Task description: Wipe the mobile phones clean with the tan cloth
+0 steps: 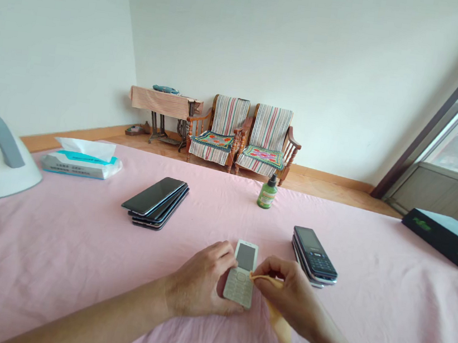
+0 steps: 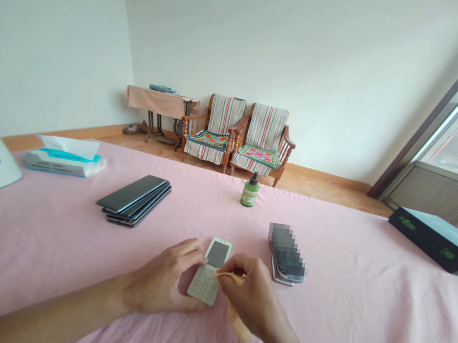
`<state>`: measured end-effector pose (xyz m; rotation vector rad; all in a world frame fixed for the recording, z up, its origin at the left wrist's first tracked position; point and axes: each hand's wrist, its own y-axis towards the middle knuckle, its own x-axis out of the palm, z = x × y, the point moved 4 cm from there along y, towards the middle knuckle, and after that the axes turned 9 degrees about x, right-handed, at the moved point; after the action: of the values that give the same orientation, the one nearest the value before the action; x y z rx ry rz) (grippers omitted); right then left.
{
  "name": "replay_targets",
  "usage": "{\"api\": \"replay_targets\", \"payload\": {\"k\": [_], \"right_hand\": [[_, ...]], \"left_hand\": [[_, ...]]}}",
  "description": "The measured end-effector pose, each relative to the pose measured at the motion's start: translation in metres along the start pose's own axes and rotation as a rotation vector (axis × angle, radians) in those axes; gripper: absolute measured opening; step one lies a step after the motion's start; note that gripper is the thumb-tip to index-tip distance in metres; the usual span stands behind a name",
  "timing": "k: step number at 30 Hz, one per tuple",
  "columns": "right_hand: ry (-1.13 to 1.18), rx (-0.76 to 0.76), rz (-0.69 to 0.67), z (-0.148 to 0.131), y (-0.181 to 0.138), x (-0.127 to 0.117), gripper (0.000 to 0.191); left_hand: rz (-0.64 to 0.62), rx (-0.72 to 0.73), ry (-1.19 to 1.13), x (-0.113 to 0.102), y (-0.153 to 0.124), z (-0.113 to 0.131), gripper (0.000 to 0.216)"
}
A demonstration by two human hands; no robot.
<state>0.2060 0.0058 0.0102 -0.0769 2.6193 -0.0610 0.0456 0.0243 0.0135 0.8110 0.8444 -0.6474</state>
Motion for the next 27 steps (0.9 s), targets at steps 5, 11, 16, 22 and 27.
{"api": "replay_targets", "payload": {"k": [5,11,16,22,27], "right_hand": [[0.27,0.067,-0.019,0.003,0.003,0.009,0.01],[0.532,0.081,-0.059,-0.003,0.0,0.012,0.02],[0.431,0.023,0.126,0.004,0.009,0.005,0.027],[0.253,-0.102,0.275,0.02,0.019,0.007,0.028],[0.194,-0.168,0.321,0.015,0.017,0.01,0.024]], "left_hand": [[0.053,0.039,-0.044,-0.001,0.001,0.007,0.033],[0.107,-0.016,-0.036,-0.002,-0.002,0.003,0.03],[0.223,-0.103,0.011,-0.005,-0.01,-0.007,0.016],[0.33,-0.177,0.114,-0.009,-0.018,-0.012,0.017],[0.36,-0.201,0.208,-0.011,-0.022,-0.01,0.023]]}}
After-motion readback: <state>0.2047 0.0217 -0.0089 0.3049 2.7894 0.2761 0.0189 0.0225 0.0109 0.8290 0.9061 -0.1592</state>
